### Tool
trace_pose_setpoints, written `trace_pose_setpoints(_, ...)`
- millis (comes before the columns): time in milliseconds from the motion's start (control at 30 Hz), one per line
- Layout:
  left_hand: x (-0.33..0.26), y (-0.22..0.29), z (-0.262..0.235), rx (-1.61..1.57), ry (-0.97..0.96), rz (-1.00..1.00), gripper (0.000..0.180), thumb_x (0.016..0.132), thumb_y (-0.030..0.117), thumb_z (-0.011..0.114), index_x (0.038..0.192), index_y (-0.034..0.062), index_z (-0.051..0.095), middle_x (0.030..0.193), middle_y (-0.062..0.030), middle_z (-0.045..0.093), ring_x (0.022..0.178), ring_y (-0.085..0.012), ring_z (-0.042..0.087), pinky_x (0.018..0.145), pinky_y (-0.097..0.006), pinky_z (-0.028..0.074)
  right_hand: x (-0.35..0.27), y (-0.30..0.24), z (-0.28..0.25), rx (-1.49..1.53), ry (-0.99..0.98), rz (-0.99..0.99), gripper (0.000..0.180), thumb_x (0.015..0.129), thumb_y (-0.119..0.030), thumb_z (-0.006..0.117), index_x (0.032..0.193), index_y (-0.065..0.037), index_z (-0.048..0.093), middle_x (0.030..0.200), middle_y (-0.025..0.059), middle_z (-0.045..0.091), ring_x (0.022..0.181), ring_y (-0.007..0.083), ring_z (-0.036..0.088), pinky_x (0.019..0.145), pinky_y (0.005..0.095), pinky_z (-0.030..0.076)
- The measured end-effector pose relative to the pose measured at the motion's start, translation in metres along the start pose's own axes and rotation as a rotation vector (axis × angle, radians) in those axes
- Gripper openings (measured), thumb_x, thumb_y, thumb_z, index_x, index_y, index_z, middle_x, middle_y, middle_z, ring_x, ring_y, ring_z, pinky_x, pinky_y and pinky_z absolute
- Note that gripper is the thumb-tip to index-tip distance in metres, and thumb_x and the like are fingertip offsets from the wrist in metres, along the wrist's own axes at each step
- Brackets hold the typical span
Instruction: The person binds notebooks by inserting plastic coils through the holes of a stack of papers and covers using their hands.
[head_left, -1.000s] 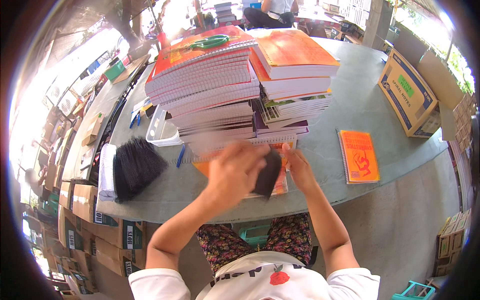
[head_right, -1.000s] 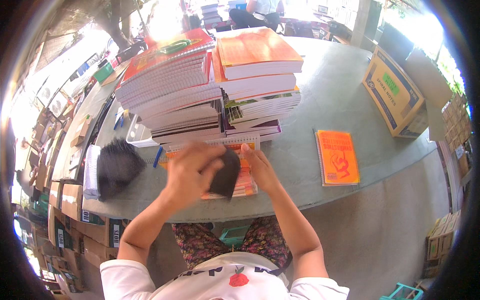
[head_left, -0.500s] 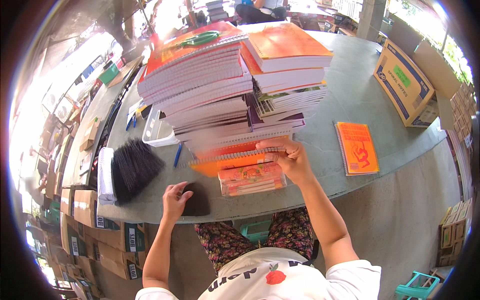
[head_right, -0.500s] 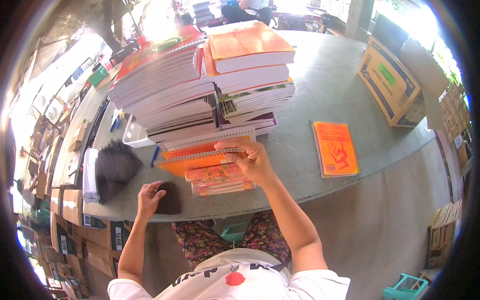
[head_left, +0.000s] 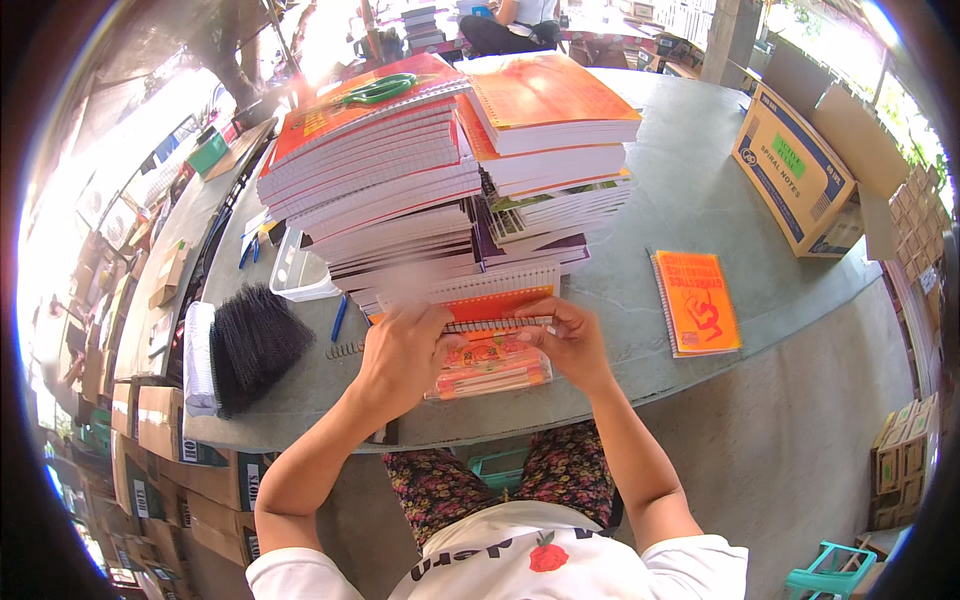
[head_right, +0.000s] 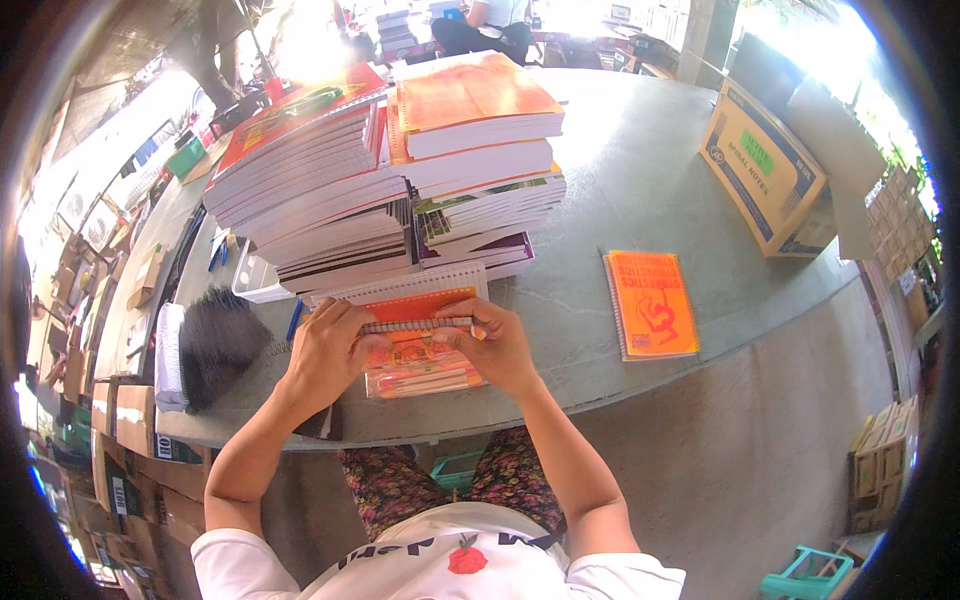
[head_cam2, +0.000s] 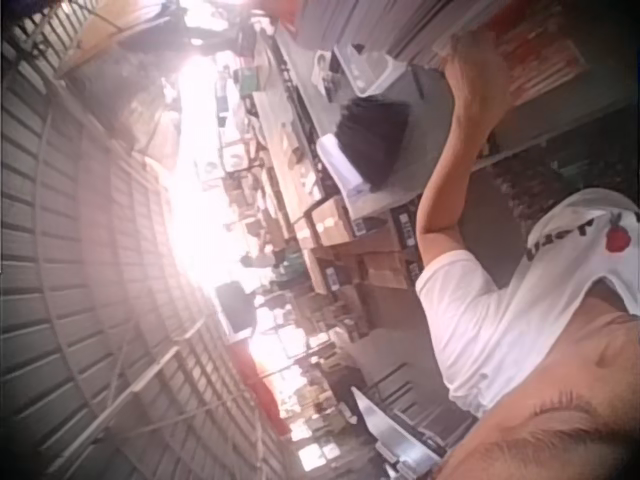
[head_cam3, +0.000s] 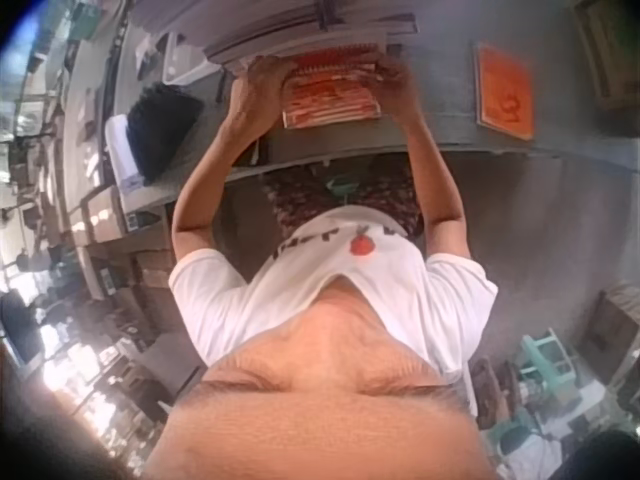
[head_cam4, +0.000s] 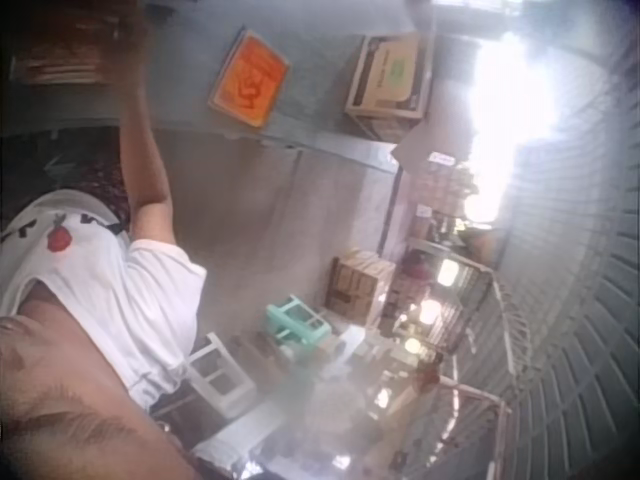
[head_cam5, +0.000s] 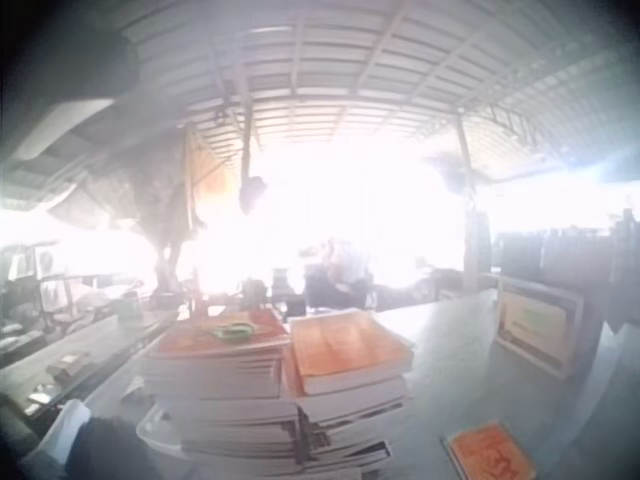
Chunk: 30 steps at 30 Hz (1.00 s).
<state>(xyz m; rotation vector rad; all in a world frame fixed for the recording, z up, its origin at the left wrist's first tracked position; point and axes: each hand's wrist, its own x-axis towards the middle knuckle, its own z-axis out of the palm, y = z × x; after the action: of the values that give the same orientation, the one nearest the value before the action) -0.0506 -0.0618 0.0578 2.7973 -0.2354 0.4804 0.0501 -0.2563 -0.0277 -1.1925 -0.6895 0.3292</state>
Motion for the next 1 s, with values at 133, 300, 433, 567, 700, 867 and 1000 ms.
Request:
trace_pose_setpoints(133, 0.002, 0.006, 0.0, -0.037, 0.089, 0.08, 0.019, 0.074, 0.011, 0.065, 0.089, 0.0004, 0.058, 0.084, -0.0136, 0.06, 0.079, -0.0315, 0.057, 0.068, -0.04, 0.046, 0.002, -0.011, 0.005, -0.378, 0.002, -0.087, 0.021, 0.082, 0.002, 0.058, 0.103, 0.001, 0.059, 0.103, 0.0089, 0.061, 0.089, 0.013, 0.059, 0.077, 0.0279, 0.049)
trace_pose_setpoints(300, 0.013, 0.005, 0.006, 0.013, 0.009, 0.009, 0.024, 0.075, 0.013, 0.066, 0.094, 0.0015, 0.058, 0.085, -0.0144, 0.06, 0.081, -0.0331, 0.056, 0.069, -0.041, 0.046, 0.005, -0.009, 0.011, -0.073, 0.093, -0.063, 0.02, 0.084, 0.002, 0.056, 0.104, 0.0, 0.059, 0.103, 0.0092, 0.061, 0.087, 0.0135, 0.06, 0.077, 0.028, 0.049)
trace_pose_setpoints(433, 0.017, 0.018, 0.007, -0.037, 0.108, 0.08, 0.028, 0.073, 0.013, 0.067, 0.096, 0.0023, 0.056, 0.088, -0.014, 0.058, 0.084, -0.0331, 0.055, 0.069, -0.04, 0.045, 0.007, -0.006, -0.002, -0.283, -0.017, -0.078, 0.021, 0.084, 0.003, 0.054, 0.105, 0.001, 0.058, 0.104, 0.0089, 0.061, 0.097, 0.0134, 0.058, 0.081, 0.0271, 0.049)
trace_pose_setpoints(567, 0.012, 0.006, 0.013, 0.025, -0.046, 0.037, 0.031, 0.073, 0.014, 0.067, 0.1, 0.0023, 0.056, 0.09, -0.0125, 0.058, 0.086, -0.0318, 0.054, 0.07, -0.039, 0.046, 0.0, -0.003, 0.008, -0.047, 0.196, -0.089, 0.016, 0.083, 0.004, 0.056, 0.099, 0.003, 0.058, 0.092, 0.008, 0.064, 0.086, 0.0129, 0.061, 0.079, 0.0257, 0.049)
trace_pose_setpoints(700, 0.031, 0.026, 0.025, -0.087, 0.104, 0.13, 0.027, 0.073, 0.011, 0.067, 0.096, 0.0011, 0.057, 0.088, -0.0119, 0.058, 0.081, -0.031, 0.055, 0.068, -0.039, 0.047, -0.004, 0.003, -0.002, -0.137, 0.148, 0.041, 0.015, 0.082, 0.005, 0.057, 0.096, 0.004, 0.058, 0.085, 0.0073, 0.065, 0.08, 0.0116, 0.061, 0.077, 0.0251, 0.05)
trace_pose_setpoints(867, 0.041, 0.038, 0.046, -0.238, 0.151, 0.278, 0.02, 0.072, 0.007, 0.066, 0.09, 0.0, 0.058, 0.085, -0.0119, 0.058, 0.077, -0.0301, 0.054, 0.066, -0.039, 0.047, -0.007, 0.006, -0.003, -0.176, 0.153, 0.023, 0.015, 0.082, 0.003, 0.059, 0.097, 0.004, 0.058, 0.088, 0.0078, 0.065, 0.081, 0.0073, 0.058, 0.072, 0.0248, 0.049)
trace_pose_setpoints(1000, 0.044, 0.036, 0.046, -0.297, 0.118, 0.307, 0.018, 0.071, 0.006, 0.065, 0.089, 0.0023, 0.059, 0.081, -0.0108, 0.058, 0.078, -0.0295, 0.055, 0.067, -0.038, 0.047, -0.012, 0.007, -0.006, -0.249, 0.176, -0.02, 0.015, 0.08, 0.002, 0.06, 0.095, 0.003, 0.059, 0.089, 0.0098, 0.066, 0.08, 0.0112, 0.062, 0.07, 0.0248, 0.049)
